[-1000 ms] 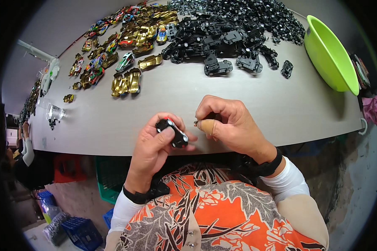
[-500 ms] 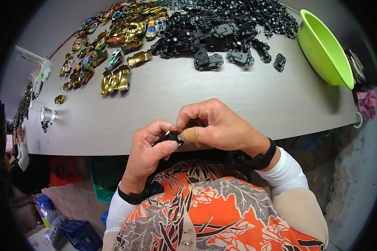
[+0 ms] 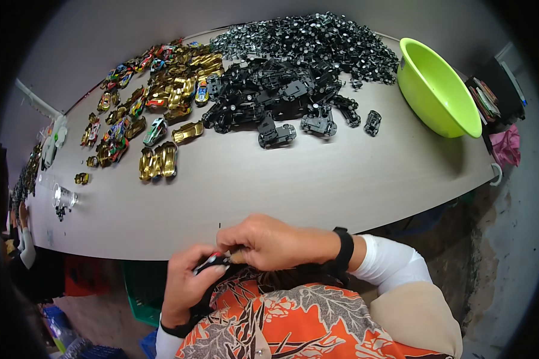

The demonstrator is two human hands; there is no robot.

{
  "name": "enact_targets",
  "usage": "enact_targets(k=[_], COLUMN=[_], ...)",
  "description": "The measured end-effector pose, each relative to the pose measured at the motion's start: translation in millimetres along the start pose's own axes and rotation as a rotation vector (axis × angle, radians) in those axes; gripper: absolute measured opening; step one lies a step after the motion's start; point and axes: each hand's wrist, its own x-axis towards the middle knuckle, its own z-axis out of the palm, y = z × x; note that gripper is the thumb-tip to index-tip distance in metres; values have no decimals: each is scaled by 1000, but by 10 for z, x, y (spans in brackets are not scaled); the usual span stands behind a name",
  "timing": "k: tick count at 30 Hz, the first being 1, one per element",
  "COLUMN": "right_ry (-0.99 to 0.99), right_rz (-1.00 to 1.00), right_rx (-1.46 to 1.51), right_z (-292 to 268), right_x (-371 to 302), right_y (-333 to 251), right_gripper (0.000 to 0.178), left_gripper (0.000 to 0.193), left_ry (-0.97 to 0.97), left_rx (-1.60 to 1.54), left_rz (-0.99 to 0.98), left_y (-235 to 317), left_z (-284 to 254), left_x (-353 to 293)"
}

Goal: The person assembles small toy cars by hand at a table. They repeatedly pick up a black chassis and a colored body, fit the body onto the chassis, and place the completed car on the table. The process is repeated for multiple cars of different colors.

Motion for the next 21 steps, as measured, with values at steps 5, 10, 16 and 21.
enact_targets(k=[5,10,16,21], right_ry=[453,489,363,227], right_rz=[-10,91,370,376], right_rx=[-669,-926,-404,503], right_z=[-796,-1104,-1031,-623], right_x=[55,22,-73,48], right_y=[37,312,92,20], right_gripper=[25,26,35,18], left_gripper=[18,32,26,38], left_ry=[281,544,502,177], left_rx=[14,385,38,-530], left_rz=[-205,-383,-120,-26], left_y=[-389,-944,-210,-25], left_z=[-566,-797,-640,-49], left_x=[-653,-1057,-512,334])
